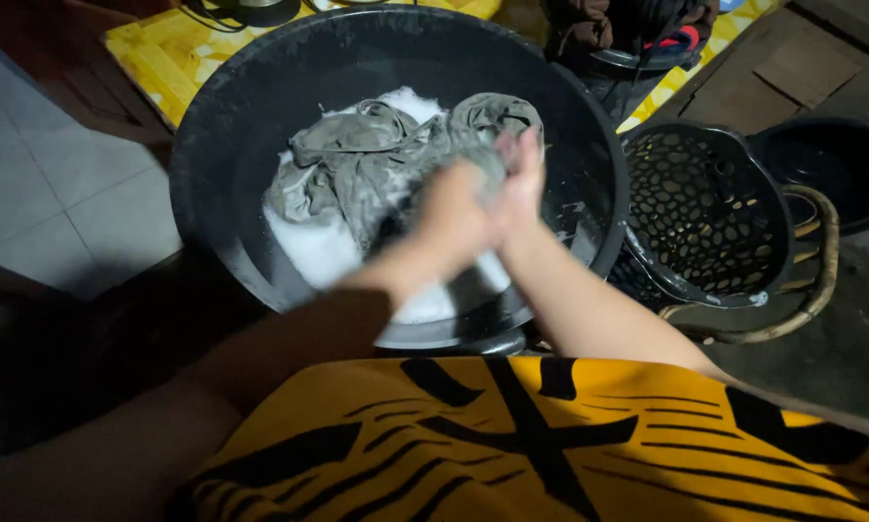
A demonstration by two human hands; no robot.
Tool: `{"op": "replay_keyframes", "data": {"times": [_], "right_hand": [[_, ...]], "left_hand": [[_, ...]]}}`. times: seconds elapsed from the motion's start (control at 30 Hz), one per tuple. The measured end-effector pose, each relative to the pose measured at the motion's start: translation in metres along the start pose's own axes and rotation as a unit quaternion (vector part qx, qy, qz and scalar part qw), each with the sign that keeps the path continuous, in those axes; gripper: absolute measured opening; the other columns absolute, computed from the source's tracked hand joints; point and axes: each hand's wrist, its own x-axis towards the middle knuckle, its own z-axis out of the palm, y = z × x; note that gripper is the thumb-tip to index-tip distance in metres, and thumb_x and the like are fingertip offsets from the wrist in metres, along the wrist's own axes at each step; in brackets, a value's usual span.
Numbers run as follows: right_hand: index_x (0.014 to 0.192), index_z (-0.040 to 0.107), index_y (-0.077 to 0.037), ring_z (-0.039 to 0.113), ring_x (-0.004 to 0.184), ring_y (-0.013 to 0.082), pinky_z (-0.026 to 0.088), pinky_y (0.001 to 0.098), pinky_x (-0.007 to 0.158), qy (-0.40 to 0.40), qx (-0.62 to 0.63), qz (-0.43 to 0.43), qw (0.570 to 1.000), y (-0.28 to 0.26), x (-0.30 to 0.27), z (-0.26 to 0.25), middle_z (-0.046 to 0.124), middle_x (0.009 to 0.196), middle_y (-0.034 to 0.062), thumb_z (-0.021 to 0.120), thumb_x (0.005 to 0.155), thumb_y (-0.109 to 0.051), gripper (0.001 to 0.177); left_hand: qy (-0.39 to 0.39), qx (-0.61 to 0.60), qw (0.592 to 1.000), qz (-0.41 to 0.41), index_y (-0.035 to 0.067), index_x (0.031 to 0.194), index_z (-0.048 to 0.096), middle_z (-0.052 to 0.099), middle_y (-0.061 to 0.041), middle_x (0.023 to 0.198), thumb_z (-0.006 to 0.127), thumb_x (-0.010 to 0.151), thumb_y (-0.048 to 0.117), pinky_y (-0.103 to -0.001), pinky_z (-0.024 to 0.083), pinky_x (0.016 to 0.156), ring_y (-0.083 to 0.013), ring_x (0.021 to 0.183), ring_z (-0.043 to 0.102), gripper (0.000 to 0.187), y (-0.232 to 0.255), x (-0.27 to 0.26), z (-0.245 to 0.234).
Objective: The person hand-washes a grey cloth in a black basin filled with soapy water. They repeatedly submerge, agitate, wring, and lift the cloth to rinse it in the suds.
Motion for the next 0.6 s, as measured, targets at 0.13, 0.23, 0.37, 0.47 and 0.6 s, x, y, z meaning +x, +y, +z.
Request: {"op": "replay_keyframes", "data": {"times": [0.13,0.23,0.37,0.47,0.6], "right_hand": [[0.109,0.066,-0.007,0.068,0.100,0.0333,0.054,0.0496,0.096,-0.121,-0.022,0.216,0.968,0.038,0.015,-0.041,0.072,0.105,0.0149,0.063,0.090,-0.057,0.053],[0.103,0.066,-0.008,0.070,0.096,0.0330,0.055,0.0498,0.093,-0.053,-0.028,0.220,0.974,0.045,0.014,-0.029,0.073,0.101,0.0149,0.058,0.091,-0.049,0.043],[0.095,0.065,-0.010,0.069,0.086,0.0304,0.059,0.0481,0.085,-0.006,-0.102,0.178,0.979,0.042,0.067,-0.082,0.071,0.093,0.0122,0.057,0.091,-0.035,0.027],[0.099,0.066,-0.007,0.070,0.087,0.0274,0.063,0.0457,0.081,0.005,-0.200,0.152,0.968,0.012,0.027,-0.021,0.071,0.095,0.0112,0.060,0.090,-0.022,0.019],[0.097,0.066,-0.008,0.070,0.086,0.0247,0.062,0.0458,0.078,-0.015,-0.252,0.035,0.967,-0.074,0.013,0.022,0.069,0.094,0.0076,0.066,0.088,-0.018,0.013]], "left_hand": [[-0.010,0.317,0.938,0.139,0.006,0.082,0.074,0.072,-0.017,0.081,0.062,0.088,0.044,-0.047,0.055,0.065,-0.0375,0.075,0.071,0.040,-0.019,0.003,0.010],[-0.009,0.380,0.910,0.167,0.009,0.074,0.075,0.071,-0.017,0.074,0.058,0.094,0.051,-0.051,0.055,0.068,-0.0394,0.072,0.071,0.049,-0.030,0.012,0.006],[-0.045,0.375,0.898,0.228,0.010,0.070,0.074,0.071,-0.017,0.071,0.053,0.095,0.058,-0.050,0.055,0.070,-0.0384,0.069,0.070,0.058,-0.045,0.015,0.001],[-0.070,0.377,0.920,0.077,0.012,0.069,0.075,0.070,-0.016,0.070,0.050,0.097,0.060,-0.052,0.051,0.062,-0.0372,0.066,0.067,0.061,-0.052,0.037,-0.031],[0.009,0.168,0.986,-0.017,0.004,0.073,0.072,0.066,-0.016,0.063,0.061,0.099,0.052,-0.043,0.049,0.060,-0.0289,0.057,0.062,0.056,-0.130,0.102,-0.066]]}}
